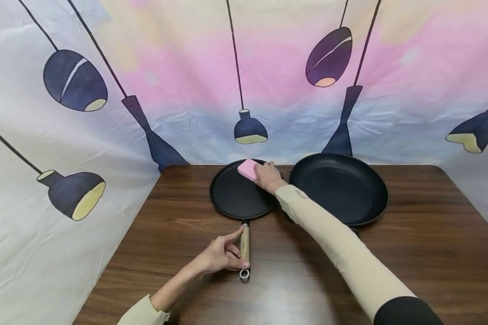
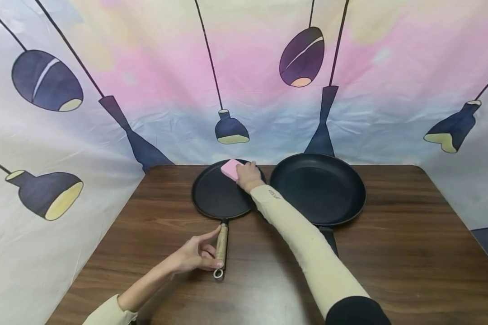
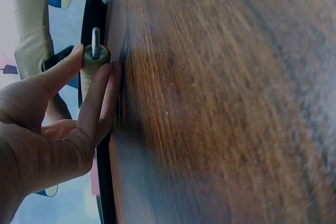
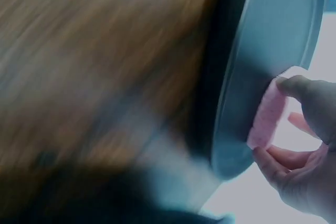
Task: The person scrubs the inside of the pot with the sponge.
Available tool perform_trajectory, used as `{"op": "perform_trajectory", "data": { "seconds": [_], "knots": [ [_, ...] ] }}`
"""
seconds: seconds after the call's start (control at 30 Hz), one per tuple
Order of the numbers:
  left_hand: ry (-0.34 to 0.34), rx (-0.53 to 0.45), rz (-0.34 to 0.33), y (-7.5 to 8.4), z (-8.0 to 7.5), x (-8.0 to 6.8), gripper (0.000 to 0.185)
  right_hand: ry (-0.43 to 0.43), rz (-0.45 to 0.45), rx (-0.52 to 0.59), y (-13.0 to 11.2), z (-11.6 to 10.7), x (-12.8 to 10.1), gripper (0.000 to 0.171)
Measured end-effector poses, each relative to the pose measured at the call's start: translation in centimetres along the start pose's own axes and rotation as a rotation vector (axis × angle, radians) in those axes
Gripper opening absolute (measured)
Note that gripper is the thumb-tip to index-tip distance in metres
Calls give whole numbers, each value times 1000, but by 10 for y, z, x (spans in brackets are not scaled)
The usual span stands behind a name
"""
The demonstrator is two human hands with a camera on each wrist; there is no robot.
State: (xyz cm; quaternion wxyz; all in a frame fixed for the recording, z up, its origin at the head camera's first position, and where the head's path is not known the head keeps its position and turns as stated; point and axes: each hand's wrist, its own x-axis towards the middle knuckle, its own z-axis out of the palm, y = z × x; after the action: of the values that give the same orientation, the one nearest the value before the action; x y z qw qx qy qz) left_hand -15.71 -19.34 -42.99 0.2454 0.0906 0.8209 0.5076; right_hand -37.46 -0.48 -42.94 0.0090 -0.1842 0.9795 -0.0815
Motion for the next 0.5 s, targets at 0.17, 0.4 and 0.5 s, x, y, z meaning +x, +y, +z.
{"op": "perform_trajectory", "data": {
  "seconds": [0.17,0.4,0.5],
  "knots": [
    [6,16,-3,1,0,1,101,-71,8,14,24,-13,-10,39],
    [-62,159,51,6,-14,6,96,2,-131,136,46,-45,-34,52],
    [18,257,111,7,-22,11,81,77,-173,197,65,-59,-51,52]
  ]
}}
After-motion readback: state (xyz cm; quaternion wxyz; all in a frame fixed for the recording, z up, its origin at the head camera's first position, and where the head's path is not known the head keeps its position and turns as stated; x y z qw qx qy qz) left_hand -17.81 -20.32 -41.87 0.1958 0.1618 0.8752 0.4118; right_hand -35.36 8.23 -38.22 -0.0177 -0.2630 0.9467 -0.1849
